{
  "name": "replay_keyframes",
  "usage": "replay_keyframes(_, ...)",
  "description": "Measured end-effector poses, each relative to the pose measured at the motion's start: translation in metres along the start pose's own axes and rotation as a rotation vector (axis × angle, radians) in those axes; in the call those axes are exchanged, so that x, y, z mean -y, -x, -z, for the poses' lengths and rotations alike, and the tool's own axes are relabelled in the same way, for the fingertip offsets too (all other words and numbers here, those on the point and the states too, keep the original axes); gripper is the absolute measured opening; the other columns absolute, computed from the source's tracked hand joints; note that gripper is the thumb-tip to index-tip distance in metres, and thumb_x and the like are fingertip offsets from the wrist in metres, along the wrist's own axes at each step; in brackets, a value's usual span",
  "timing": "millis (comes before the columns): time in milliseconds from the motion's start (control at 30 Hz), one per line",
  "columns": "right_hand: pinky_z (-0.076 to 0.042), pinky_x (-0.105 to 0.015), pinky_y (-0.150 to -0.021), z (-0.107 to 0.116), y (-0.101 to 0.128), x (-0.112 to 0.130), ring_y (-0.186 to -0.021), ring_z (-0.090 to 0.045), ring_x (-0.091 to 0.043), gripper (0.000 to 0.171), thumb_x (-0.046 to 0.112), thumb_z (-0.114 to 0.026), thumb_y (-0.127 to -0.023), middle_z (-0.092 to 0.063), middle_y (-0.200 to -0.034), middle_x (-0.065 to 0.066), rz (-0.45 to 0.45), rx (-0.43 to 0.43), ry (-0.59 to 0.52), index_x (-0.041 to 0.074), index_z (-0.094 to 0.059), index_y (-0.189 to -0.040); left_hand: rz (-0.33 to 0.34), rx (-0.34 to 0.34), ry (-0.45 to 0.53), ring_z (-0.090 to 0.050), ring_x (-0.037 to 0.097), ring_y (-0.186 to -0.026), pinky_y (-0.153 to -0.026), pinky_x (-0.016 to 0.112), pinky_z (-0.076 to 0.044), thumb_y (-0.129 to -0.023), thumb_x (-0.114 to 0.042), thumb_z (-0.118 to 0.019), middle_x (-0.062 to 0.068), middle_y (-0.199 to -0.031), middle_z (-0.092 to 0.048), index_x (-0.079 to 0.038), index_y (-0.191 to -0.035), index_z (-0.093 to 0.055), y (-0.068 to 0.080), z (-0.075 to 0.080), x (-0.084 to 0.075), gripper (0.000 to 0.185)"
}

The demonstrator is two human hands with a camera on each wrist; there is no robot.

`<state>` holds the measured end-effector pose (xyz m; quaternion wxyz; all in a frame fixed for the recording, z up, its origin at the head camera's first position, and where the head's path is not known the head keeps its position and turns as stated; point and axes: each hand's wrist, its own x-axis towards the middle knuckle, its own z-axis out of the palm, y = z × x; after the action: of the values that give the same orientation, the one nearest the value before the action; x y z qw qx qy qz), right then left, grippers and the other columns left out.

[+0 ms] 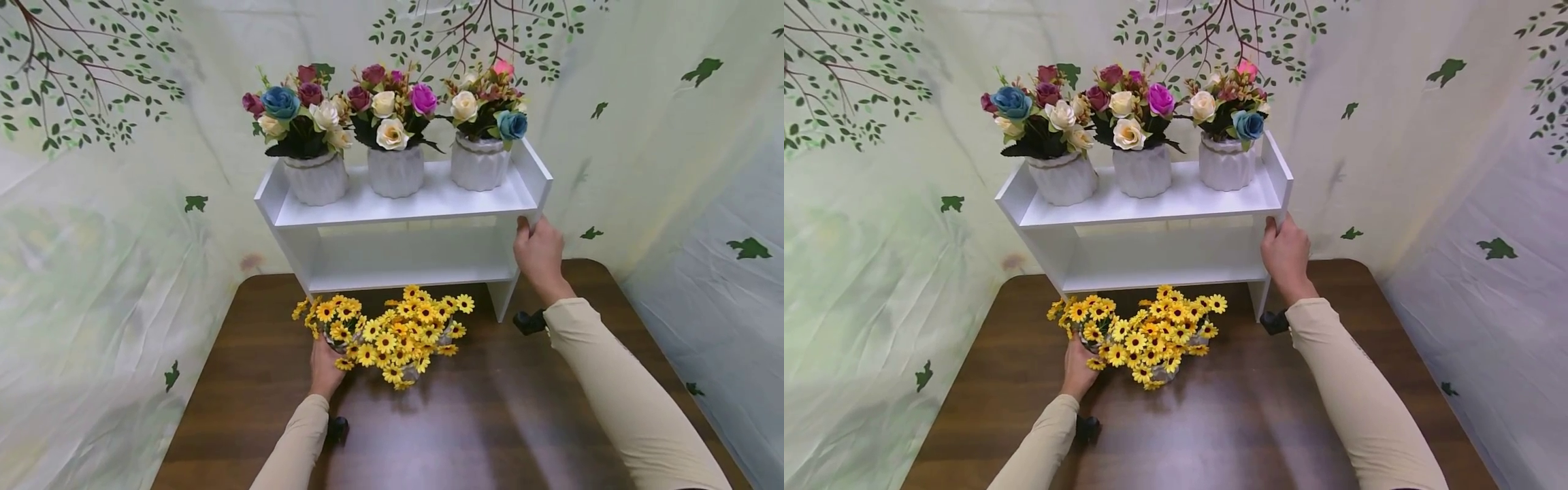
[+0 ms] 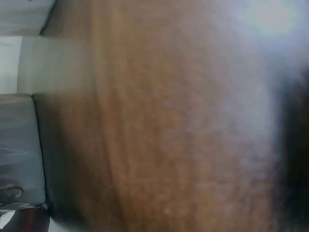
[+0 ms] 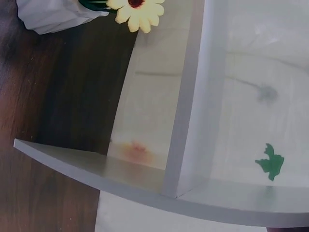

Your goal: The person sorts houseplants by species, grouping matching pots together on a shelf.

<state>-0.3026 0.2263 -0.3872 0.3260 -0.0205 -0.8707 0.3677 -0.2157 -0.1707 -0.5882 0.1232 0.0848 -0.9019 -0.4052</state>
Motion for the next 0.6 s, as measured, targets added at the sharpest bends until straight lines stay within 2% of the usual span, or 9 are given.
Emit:
replay_keyframes(100,-0.036,-0.045,-0.059,0.000,0.000,0.002,-0.064,-0.048,-0.038,0.028,0.014,-0.049,-0.100,-0.060,-0.072,-0.029,0.002,0.006,0.003,-0.011,-0.061,-0.095,0.001,-0.019,-0.024,-0.059,0.047,-0.112,-0.098,0.057,-0.047,-0.075,-0.022,-0.079,0.031,-0.113,-0.064,0.013,-0.132,-0.048,0.000,0.006,0.000,0.074)
replay_keyframes(200,-0.036,-0.044,-0.059,0.000,0.000,0.003,-0.065,-0.048,-0.038,0.027,0.014,-0.049,-0.100,-0.060,-0.072,-0.028,0.000,0.001,0.008,-0.010,-0.061,-0.093,-0.019,-0.002,-0.081,-0.061,0.047,-0.106,-0.093,0.057,-0.049,-0.075,-0.024,-0.079,0.030,-0.107,-0.066,0.014,-0.130,-0.049,0.004,0.017,0.002,0.074)
replay_keyframes(267,-0.036,-0.045,-0.060,0.000,0.002,0.002,-0.065,-0.048,-0.039,0.028,0.014,-0.049,-0.100,-0.060,-0.073,-0.029,-0.002,0.001,0.010,-0.010,-0.061,-0.094,-0.030,0.010,-0.116,-0.062,0.047,-0.107,-0.092,0.058,-0.049,-0.077,-0.027,-0.078,0.029,-0.110,-0.065,0.011,-0.129,-0.050,0.008,0.028,0.003,0.070)
replay_keyframes(400,-0.037,-0.044,-0.059,-0.001,0.002,0.003,-0.066,-0.049,-0.039,0.030,0.016,-0.047,-0.101,-0.060,-0.074,-0.029,-0.006,0.025,0.006,-0.010,-0.061,-0.097,-0.070,0.021,-0.165,-0.060,0.048,-0.111,-0.095,0.061,-0.046,-0.078,-0.026,-0.076,0.031,-0.117,-0.062,0.008,-0.131,-0.048,0.015,0.061,-0.001,0.069)
replay_keyframes(533,-0.037,-0.041,-0.059,-0.001,0.003,0.004,-0.067,-0.051,-0.038,0.031,0.017,-0.046,-0.102,-0.062,-0.078,-0.029,-0.025,0.047,0.016,-0.010,-0.061,-0.102,-0.073,0.068,-0.143,-0.056,0.046,-0.117,-0.103,0.062,-0.042,-0.077,-0.021,-0.075,0.031,-0.125,-0.057,0.006,-0.137,-0.042,0.019,0.098,-0.019,0.074)
replay_keyframes(600,-0.037,-0.042,-0.059,0.000,0.003,0.004,-0.068,-0.052,-0.039,0.032,0.017,-0.046,-0.102,-0.064,-0.080,-0.031,-0.028,0.045,0.021,-0.011,-0.061,-0.104,-0.095,0.076,-0.135,-0.056,0.045,-0.116,-0.103,0.062,-0.042,-0.076,-0.020,-0.075,0.030,-0.125,-0.057,0.006,-0.137,-0.042,0.019,0.112,-0.031,0.074)
